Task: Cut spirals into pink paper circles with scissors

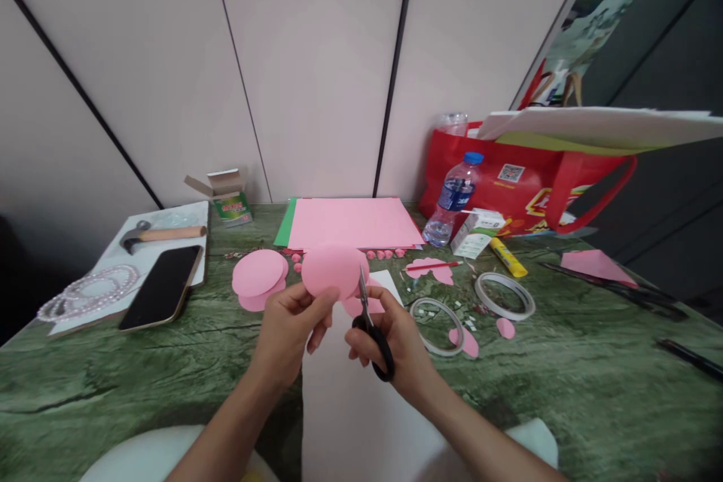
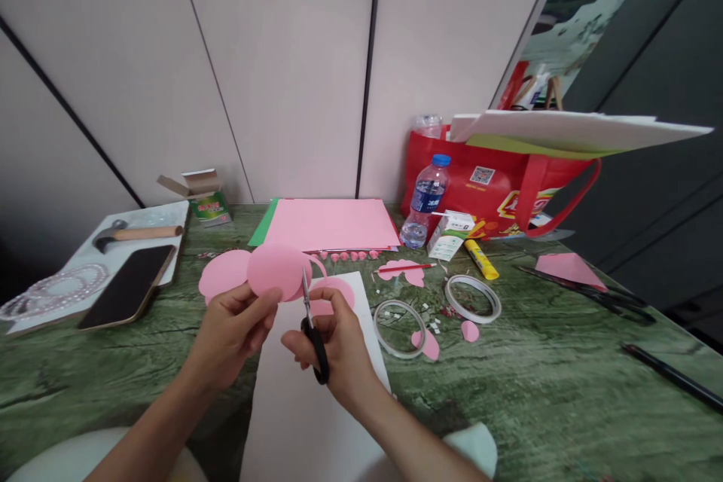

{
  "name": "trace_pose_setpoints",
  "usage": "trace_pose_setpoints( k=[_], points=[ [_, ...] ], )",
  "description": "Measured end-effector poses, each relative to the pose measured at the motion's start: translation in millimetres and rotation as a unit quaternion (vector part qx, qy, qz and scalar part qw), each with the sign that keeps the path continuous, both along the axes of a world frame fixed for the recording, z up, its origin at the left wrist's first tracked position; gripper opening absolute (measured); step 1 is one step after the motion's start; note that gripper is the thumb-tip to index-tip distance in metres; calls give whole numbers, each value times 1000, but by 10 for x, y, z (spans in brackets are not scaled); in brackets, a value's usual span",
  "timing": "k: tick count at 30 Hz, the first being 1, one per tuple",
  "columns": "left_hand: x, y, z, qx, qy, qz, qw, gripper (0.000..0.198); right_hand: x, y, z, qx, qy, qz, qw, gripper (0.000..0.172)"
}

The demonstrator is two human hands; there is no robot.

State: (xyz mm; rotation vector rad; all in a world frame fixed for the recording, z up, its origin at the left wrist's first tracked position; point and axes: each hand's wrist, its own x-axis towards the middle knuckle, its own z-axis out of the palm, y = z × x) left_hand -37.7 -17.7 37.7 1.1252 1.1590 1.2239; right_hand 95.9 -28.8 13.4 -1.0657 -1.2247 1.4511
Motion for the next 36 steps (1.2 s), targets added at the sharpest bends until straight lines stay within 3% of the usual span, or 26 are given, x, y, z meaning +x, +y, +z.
trace_pose_setpoints(
  k=[9,19,29,36],
  points=[
    [8,-5,-15,-5,-82,-46,996,20,-12,9,-71,9,4,12,1000,43],
    [5,-7,-23,-7,-28,-20,999,27,-9,16,-100,10,27,8,1000,45],
    [18,-11,-34,-5,-81,-60,995,22,-10,13,-96,20,20,17,999,48],
    [-16,-7,18,19,-56,-36,998,23,5,24,-115,18,58,35,998,45]
  ],
)
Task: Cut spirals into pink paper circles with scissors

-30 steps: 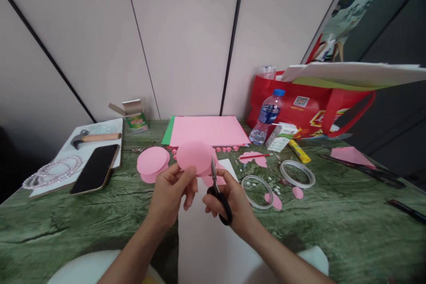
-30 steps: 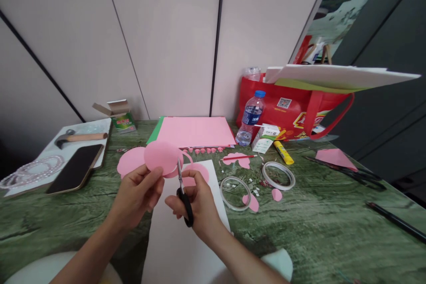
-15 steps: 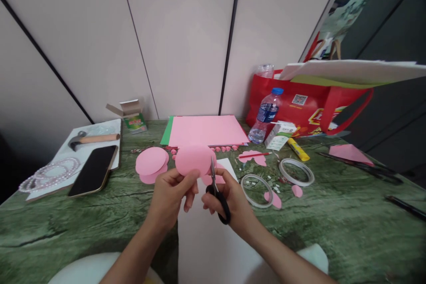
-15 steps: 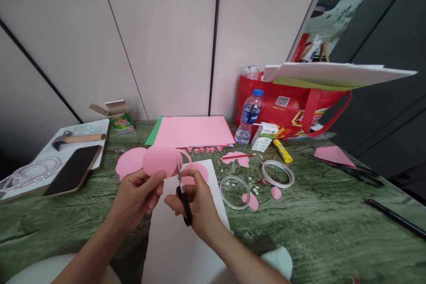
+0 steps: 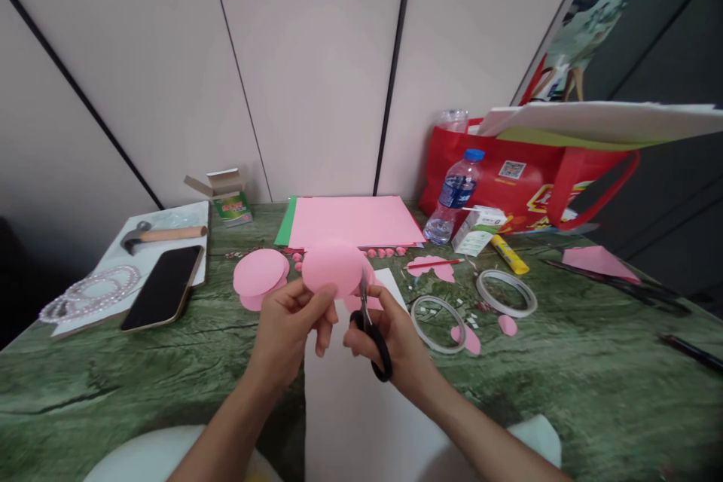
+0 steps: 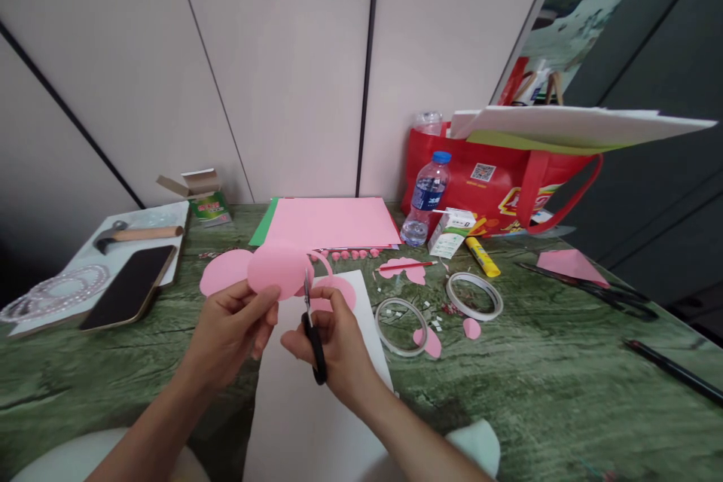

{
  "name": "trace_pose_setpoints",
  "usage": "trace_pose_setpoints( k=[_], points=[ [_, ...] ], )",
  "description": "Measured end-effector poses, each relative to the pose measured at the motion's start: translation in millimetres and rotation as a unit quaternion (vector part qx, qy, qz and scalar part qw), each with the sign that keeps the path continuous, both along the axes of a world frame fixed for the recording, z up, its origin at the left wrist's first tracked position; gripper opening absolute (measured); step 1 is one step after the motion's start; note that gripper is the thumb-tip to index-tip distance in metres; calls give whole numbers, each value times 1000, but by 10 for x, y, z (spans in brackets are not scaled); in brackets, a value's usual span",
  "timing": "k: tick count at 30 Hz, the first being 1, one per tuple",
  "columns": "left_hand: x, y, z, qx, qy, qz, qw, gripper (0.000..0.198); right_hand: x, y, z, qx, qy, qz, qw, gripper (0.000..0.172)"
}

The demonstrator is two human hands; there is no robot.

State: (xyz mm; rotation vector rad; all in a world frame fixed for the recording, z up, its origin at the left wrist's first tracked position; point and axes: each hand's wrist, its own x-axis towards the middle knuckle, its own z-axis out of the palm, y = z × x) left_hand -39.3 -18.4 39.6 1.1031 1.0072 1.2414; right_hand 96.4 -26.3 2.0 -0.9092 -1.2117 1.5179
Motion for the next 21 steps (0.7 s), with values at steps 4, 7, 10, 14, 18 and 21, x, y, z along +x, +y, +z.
trace_pose_setpoints(
  k=[4,7,10,14,18,21],
  points=[
    [-34,-7,21,4,22,4,1000,22,26,26,0,24,11,5,1000,47],
    [-38,-6,23,-4,25,6,1000,21,32,39,-24,31,10,6,999,48],
    [-32,-5,24,-8,25,11,1000,20,28,45,-57,33,17,16,999,47],
    [-27,-7,26,-6,23,13,1000,20,21,45,-74,29,23,20,999,46],
    [-22,-3,24,-6,21,11,1000,20,16,38,-47,27,27,22,999,43],
    [-20,1,16,1,23,12,1000,21,13,31,-24,29,30,20,999,40]
  ],
)
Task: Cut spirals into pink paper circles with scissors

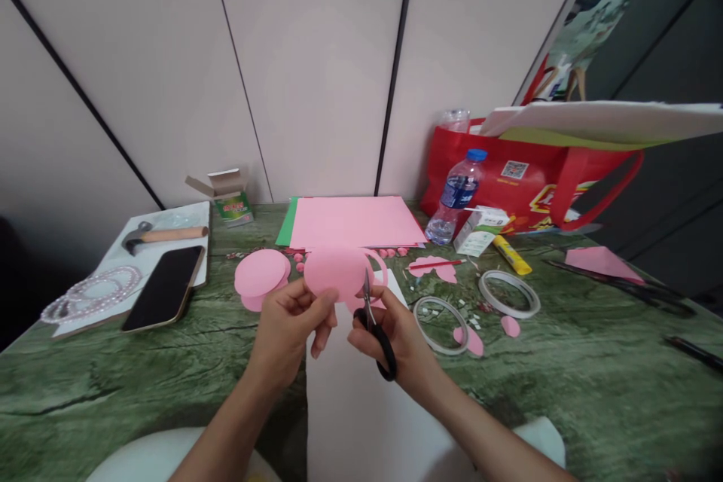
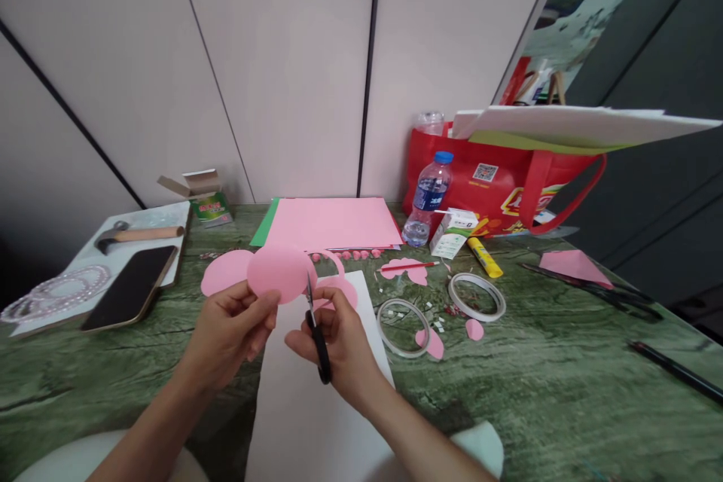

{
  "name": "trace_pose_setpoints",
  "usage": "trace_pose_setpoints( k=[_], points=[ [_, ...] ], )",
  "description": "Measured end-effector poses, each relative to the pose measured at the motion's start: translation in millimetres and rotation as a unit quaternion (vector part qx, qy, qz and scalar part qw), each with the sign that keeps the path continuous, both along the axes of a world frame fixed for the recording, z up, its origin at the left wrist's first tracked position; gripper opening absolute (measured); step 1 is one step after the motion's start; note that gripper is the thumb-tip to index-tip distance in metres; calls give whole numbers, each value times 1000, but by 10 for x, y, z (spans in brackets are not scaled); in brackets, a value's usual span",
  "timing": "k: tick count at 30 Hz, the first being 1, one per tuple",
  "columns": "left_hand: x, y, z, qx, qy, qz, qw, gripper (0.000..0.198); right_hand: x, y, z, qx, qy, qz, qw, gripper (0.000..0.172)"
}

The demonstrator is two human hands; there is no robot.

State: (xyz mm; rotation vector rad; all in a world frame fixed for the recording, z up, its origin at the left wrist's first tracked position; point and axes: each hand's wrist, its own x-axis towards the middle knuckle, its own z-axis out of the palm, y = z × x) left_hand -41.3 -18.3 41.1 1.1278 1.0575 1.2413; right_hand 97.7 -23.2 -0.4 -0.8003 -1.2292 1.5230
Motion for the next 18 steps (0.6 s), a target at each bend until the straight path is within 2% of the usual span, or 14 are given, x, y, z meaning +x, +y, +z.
trace_pose_setpoints(
  k=[8,18],
  points=[
    [-4,-5,-3,10,2,-2,1000,21,5,-13,23,-1,2,-3,1000,36],
    [-11,-8,-9,13,-3,3,1000,23,8,-1,-35,-5,-22,-13,1000,37]
  ],
)
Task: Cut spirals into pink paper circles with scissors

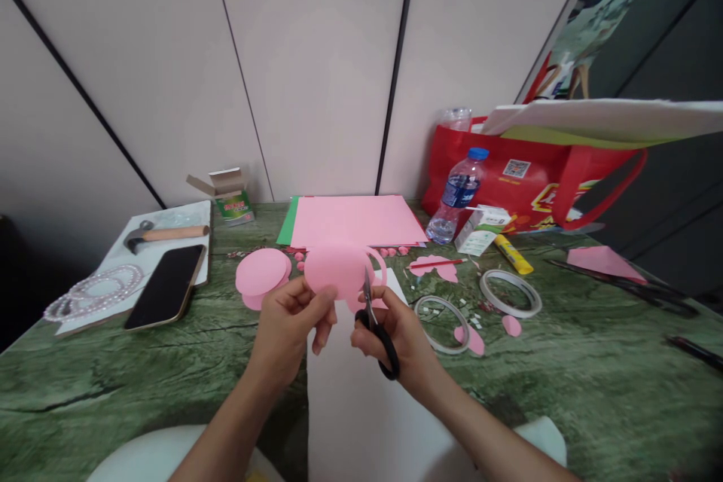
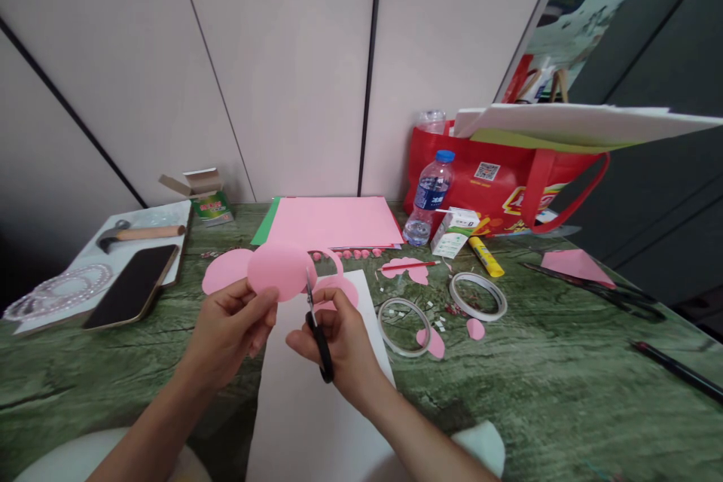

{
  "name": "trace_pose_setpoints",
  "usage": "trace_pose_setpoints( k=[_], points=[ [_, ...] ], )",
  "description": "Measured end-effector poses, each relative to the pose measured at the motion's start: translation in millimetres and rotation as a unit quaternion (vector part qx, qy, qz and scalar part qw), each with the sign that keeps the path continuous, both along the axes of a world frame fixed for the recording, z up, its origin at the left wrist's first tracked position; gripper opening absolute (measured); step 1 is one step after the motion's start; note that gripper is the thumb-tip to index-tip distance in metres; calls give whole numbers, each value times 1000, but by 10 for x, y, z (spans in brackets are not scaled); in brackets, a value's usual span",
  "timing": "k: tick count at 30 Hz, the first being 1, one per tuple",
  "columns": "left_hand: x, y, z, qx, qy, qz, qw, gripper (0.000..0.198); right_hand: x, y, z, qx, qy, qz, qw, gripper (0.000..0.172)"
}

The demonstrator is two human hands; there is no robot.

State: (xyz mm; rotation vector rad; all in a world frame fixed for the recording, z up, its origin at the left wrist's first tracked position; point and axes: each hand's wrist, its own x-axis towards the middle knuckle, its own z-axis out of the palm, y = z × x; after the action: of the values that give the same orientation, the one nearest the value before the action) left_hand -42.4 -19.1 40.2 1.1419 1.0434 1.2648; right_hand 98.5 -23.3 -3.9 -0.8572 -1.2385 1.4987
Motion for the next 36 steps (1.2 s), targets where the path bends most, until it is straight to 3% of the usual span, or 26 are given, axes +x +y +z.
trace_pose_setpoints(
  k=[13,20,24,36],
  points=[
    [39,-13,-5,-4,-58,-22,998,15,-37,-10,-31,-25,-30,-1,999,38],
    [45,-28,-38,-32,45,11,998,30,-60,-52,9,-28,-5,32,999,43],
    [62,-27,1,-43,81,17,996,30,-48,-42,18,8,-3,26,1000,40],
    [68,-25,10,-44,82,8,996,24,-38,-32,-24,25,-3,18,1000,36]
  ],
)
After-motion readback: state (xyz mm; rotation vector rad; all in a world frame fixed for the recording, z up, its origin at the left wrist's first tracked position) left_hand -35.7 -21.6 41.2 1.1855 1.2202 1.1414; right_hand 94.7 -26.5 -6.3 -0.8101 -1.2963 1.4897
